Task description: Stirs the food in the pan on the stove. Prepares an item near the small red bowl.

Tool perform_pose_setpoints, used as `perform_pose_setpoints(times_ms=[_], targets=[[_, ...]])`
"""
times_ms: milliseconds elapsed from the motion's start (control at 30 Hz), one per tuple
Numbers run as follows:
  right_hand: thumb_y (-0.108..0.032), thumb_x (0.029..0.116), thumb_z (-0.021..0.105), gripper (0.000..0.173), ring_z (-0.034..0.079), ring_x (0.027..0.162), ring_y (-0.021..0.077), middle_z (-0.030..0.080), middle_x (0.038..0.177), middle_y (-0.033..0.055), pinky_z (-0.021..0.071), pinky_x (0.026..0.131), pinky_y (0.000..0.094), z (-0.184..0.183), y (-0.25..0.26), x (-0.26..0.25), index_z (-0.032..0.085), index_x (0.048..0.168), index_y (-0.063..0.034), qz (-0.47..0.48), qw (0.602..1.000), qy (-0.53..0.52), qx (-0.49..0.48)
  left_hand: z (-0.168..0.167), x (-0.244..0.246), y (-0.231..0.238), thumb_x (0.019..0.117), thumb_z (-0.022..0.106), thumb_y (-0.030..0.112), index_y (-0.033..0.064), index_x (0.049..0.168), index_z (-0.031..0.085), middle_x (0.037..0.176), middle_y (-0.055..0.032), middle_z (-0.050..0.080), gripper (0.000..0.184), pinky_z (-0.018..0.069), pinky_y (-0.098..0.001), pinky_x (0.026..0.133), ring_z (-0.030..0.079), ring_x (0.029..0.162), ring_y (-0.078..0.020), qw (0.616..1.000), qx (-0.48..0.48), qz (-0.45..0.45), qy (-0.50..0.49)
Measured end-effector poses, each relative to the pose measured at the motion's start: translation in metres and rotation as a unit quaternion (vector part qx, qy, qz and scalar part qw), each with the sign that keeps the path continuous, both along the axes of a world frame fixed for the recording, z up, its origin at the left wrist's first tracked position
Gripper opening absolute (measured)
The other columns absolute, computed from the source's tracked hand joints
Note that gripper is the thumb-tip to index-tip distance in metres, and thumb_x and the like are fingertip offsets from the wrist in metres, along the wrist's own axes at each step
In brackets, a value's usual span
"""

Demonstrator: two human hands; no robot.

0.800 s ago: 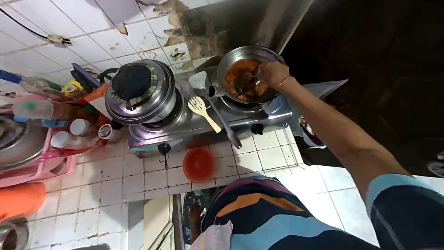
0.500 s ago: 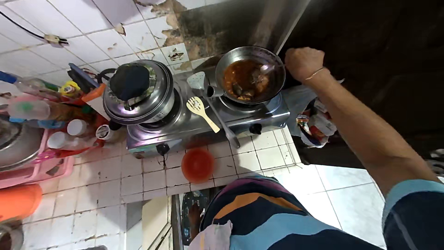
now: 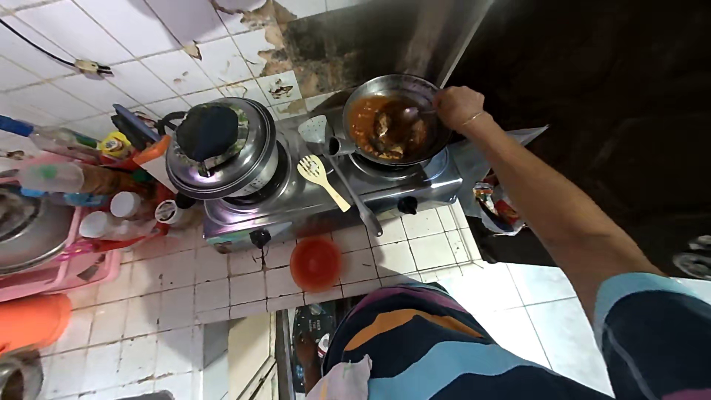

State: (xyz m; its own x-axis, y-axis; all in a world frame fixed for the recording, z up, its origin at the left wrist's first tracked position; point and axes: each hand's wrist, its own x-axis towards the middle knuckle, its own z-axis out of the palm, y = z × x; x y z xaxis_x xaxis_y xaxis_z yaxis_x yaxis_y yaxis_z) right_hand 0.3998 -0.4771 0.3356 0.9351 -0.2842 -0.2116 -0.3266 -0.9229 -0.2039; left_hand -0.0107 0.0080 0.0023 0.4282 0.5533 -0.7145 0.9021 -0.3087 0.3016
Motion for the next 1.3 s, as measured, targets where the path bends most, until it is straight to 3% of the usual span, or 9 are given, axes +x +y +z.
perform_pose_setpoints(times_ms=[167, 300, 400, 500, 600, 733, 900, 1167, 1300], targets=[[-0.009, 0.1005, 0.058, 0.026, 0.062, 0.113, 0.0556, 0.067, 0.119, 0.0322, 0.0468, 0.085, 0.0753, -0.027, 0.018, 0.005, 0.067, 0.123, -0.0009, 0.057, 0.997, -0.016, 0.052, 0.02, 0.002, -0.008, 0.1061, 0.057, 0.025, -0.0093, 0.145, 0.045, 0.138, -0.0343, 0.056, 0.053, 0.042, -0.0566, 0.111, 0.054, 0.132, -0.0461, 0.996, 0.064, 0.039, 0.049], [-0.014, 0.1026, 0.059, 0.023, 0.062, 0.112, 0.0565, 0.067, 0.118, 0.0314, 0.0449, 0.084, 0.0783, 0.001, 0.006, -0.004, 0.071, 0.119, -0.0038, 0.101, 0.995, 0.006, 0.004, 0.013, -0.005, -0.004, 0.1059, 0.057, 0.028, -0.0096, 0.147, 0.044, 0.139, -0.0354, 0.054, 0.057, 0.0426, -0.0573, 0.11, 0.055, 0.13, -0.047, 0.995, 0.088, 0.037, 0.038], [-0.009, 0.1023, 0.056, 0.023, 0.061, 0.11, 0.0608, 0.065, 0.118, 0.0363, 0.0444, 0.082, 0.0794, 0.018, -0.01, -0.005, 0.068, 0.118, 0.0026, 0.06, 0.996, -0.043, -0.048, 0.01, -0.01, -0.006, 0.1054, 0.058, 0.025, -0.0114, 0.144, 0.046, 0.138, -0.0372, 0.054, 0.055, 0.0408, -0.059, 0.111, 0.053, 0.131, -0.0495, 0.996, 0.075, 0.055, 0.009], [0.003, 0.0965, 0.058, 0.018, 0.062, 0.107, 0.0603, 0.062, 0.116, 0.0375, 0.0486, 0.078, 0.0746, 0.01, -0.024, -0.013, 0.062, 0.113, 0.0094, 0.058, 0.992, -0.027, -0.107, 0.015, -0.005, -0.01, 0.1064, 0.056, 0.023, -0.0096, 0.148, 0.042, 0.141, -0.0367, 0.052, 0.055, 0.0399, -0.0592, 0.111, 0.05, 0.133, -0.0497, 0.998, 0.038, 0.048, 0.026], [-0.005, 0.1, 0.058, 0.016, 0.064, 0.103, 0.0595, 0.066, 0.108, 0.0367, 0.0476, 0.075, 0.0758, 0.011, -0.017, -0.037, 0.066, 0.106, 0.0075, 0.059, 0.995, 0.018, -0.083, 0.004, -0.008, -0.01, 0.1071, 0.055, 0.023, -0.0102, 0.148, 0.041, 0.142, -0.0369, 0.051, 0.055, 0.0392, -0.0594, 0.112, 0.05, 0.133, -0.0504, 0.999, 0.024, 0.042, 0.007], [-0.012, 0.1015, 0.058, 0.02, 0.065, 0.105, 0.055, 0.069, 0.109, 0.0311, 0.0478, 0.079, 0.0742, 0.014, 0.005, -0.059, 0.071, 0.112, -0.0005, 0.082, 0.995, 0.047, -0.032, 0.003, 0.0, -0.012, 0.1075, 0.054, 0.025, -0.0103, 0.146, 0.045, 0.14, -0.0359, 0.053, 0.053, 0.0391, -0.0585, 0.112, 0.051, 0.133, -0.0493, 0.999, 0.014, 0.008, 0.032], [-0.008, 0.1, 0.059, 0.018, 0.066, 0.103, 0.0552, 0.069, 0.109, 0.0313, 0.0491, 0.076, 0.072, 0.038, 0.034, -0.072, 0.07, 0.112, 0.0002, 0.101, 0.994, 0.004, -0.046, -0.014, 0.008, -0.004, 0.1086, 0.052, 0.024, -0.0087, 0.146, 0.046, 0.139, -0.0341, 0.055, 0.05, 0.0408, -0.0579, 0.111, 0.052, 0.133, -0.0475, 1.0, 0.003, 0.005, 0.006], [-0.004, 0.1, 0.058, 0.023, 0.067, 0.101, 0.0528, 0.068, 0.115, 0.0294, 0.0521, 0.076, 0.0687, -0.004, 0.048, -0.062, 0.067, 0.121, -0.0001, 0.126, 0.991, -0.001, -0.054, -0.004, 0.027, -0.007, 0.109, 0.05, 0.024, -0.0088, 0.141, 0.053, 0.137, -0.0343, 0.056, 0.046, 0.0398, -0.0595, 0.111, 0.053, 0.131, -0.0477, 1.0, -0.001, 0.006, -0.016], [-0.001, 0.099, 0.057, 0.019, 0.066, 0.101, 0.0543, 0.066, 0.115, 0.0318, 0.0514, 0.075, 0.069, 0.015, 0.055, -0.062, 0.066, 0.115, 0.0038, 0.1, 0.993, -0.005, -0.055, -0.011, 0.021, -0.007, 0.1096, 0.049, 0.024, -0.0097, 0.137, 0.056, 0.134, -0.0348, 0.058, 0.044, 0.0397, -0.0604, 0.11, 0.055, 0.129, -0.0486, 1.0, -0.001, -0.009, -0.001]])
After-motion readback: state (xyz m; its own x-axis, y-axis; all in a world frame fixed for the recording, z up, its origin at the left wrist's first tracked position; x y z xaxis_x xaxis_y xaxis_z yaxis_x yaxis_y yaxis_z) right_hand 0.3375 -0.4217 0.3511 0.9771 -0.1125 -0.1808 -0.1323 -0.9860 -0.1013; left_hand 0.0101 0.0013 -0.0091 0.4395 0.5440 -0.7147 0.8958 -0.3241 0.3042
